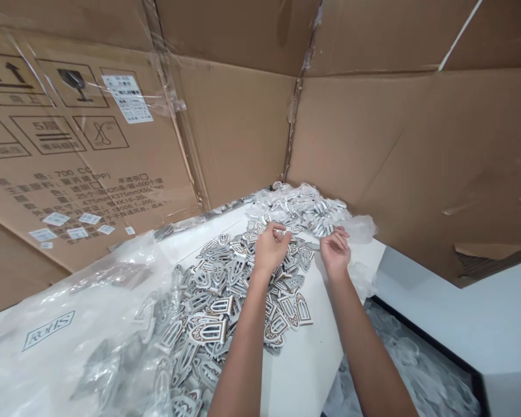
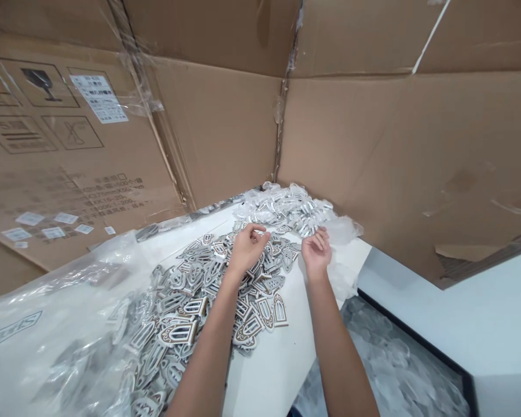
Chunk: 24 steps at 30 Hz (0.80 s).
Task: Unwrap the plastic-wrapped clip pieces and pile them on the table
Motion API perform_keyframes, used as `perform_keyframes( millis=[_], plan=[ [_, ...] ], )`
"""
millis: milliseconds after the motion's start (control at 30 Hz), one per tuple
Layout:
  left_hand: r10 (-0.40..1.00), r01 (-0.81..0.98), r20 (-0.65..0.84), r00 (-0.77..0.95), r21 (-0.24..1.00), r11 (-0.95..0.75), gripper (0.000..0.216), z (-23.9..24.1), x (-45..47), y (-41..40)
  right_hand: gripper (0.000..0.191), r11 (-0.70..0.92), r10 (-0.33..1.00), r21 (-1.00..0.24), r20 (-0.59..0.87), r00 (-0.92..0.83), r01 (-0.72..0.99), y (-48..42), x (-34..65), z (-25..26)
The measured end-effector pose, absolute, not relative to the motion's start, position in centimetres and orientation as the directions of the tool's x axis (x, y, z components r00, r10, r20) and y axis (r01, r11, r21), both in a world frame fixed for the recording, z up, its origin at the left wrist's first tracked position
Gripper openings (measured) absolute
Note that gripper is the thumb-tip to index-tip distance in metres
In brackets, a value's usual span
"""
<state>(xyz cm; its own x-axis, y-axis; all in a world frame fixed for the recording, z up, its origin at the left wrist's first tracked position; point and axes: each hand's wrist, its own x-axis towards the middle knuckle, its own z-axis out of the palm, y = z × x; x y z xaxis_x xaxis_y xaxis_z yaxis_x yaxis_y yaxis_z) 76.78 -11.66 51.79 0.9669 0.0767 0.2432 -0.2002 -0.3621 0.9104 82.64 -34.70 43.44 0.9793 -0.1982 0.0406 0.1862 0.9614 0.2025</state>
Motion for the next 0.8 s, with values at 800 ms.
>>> perform_keyframes(
  millis=[800],
  plan=[
    [-0.012,-0.21,0.23,0.973,0.867,-0.452,0.007,51.1,76.3,-12.7,0.031,0.046,-0.595,-0.919,0.291,0.749,0.393,-30.1,86.0,41.5]
  ],
)
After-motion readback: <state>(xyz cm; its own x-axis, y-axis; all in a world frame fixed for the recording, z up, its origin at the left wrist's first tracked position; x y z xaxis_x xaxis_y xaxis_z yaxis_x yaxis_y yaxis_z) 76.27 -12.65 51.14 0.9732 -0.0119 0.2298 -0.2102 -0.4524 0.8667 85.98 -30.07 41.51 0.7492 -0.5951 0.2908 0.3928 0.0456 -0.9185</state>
